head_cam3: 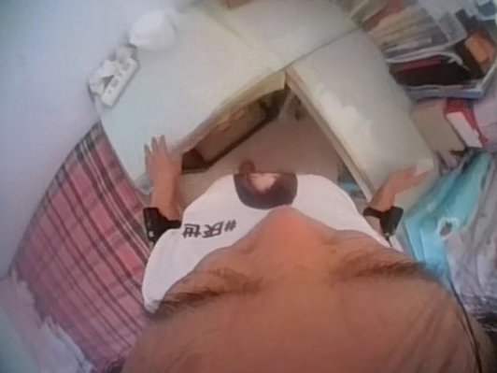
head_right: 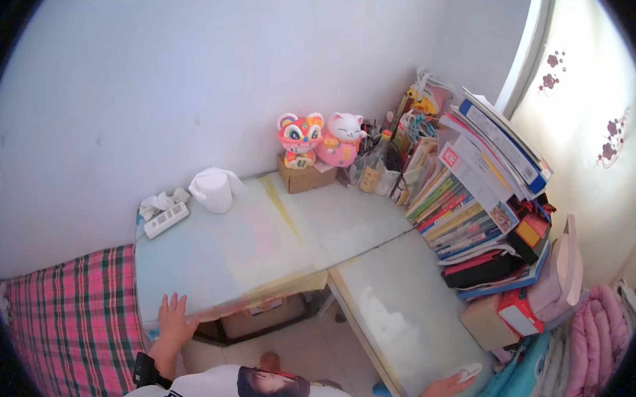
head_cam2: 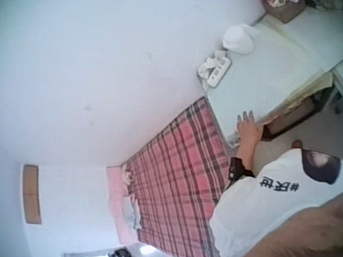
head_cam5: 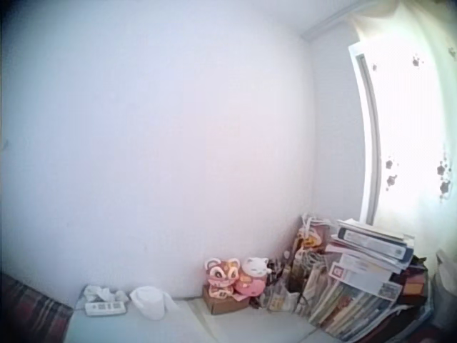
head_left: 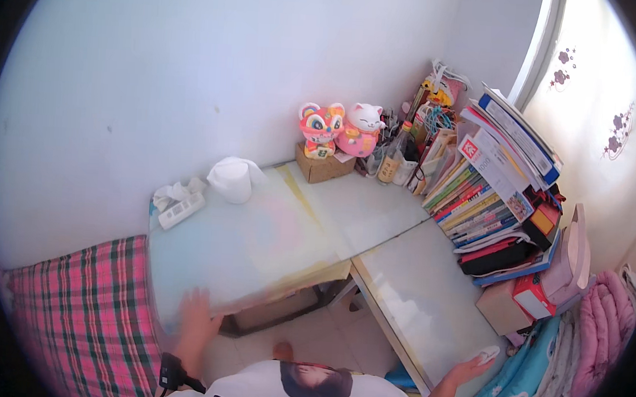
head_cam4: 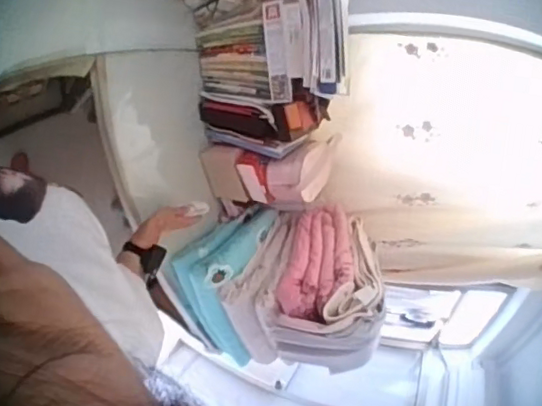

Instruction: Picking up plush toys from a desk and putting them into a bin.

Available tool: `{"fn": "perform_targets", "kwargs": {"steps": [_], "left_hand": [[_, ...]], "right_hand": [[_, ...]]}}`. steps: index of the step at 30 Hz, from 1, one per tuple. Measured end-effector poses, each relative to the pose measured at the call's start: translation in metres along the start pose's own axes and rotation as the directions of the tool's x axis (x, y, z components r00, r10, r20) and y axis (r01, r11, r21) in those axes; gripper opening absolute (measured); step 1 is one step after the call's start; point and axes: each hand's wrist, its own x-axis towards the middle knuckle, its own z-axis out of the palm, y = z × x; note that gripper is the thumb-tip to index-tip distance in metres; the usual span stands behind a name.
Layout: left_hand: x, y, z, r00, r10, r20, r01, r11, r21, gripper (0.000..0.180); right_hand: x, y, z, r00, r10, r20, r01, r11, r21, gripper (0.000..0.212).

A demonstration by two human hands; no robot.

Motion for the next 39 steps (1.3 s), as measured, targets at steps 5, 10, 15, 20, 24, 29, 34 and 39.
{"fn": "perform_targets", "kwargs": {"steps": [5,10,15,20,24,29,34,39], "left_hand": [[0.037,-0.024,-0.001,0.973,-0.093,0.211,0.053,0.981,0.189,0.085],[0.043,-0.03,0.004,0.946,-0.094,0.311,0.047,0.987,0.156,0.084],[0.044,-0.047,0.011,0.944,-0.085,0.319,0.003,0.968,0.249,0.083],[0.045,-0.048,0.016,0.945,-0.1,0.312,0.005,0.957,0.291,0.076],[0.052,-0.046,0.019,0.957,-0.091,0.274,0.018,0.966,0.256,0.065],[0.043,-0.056,0.018,0.974,0.051,0.221,-0.105,0.965,0.241,0.047],[0.051,-0.051,0.017,0.967,0.149,0.205,-0.19,0.961,0.198,0.032],[0.071,-0.083,0.051,0.925,-0.146,0.35,-0.071,0.839,0.539,0.031]], "right_hand": [[-0.039,-0.05,0.018,0.942,0.192,0.277,0.074,0.684,-0.726,0.063],[-0.055,-0.107,0.065,0.852,0.305,0.424,0.169,0.607,-0.777,0.075],[-0.077,-0.193,0.118,0.409,0.273,0.871,0.543,0.694,-0.473,0.101],[-0.079,-0.183,0.167,0.287,0.27,0.919,0.713,0.581,-0.393,0.12],[-0.073,-0.175,0.176,0.208,0.279,0.938,0.781,0.529,-0.331,0.129],[-0.074,-0.176,0.174,0.198,0.293,0.936,0.774,0.539,-0.332,0.128],[-0.071,-0.191,0.173,0.173,0.358,0.917,0.763,0.54,-0.355,0.128],[-0.073,-0.185,0.181,0.17,0.373,0.912,0.766,0.532,-0.36,0.13]]}}
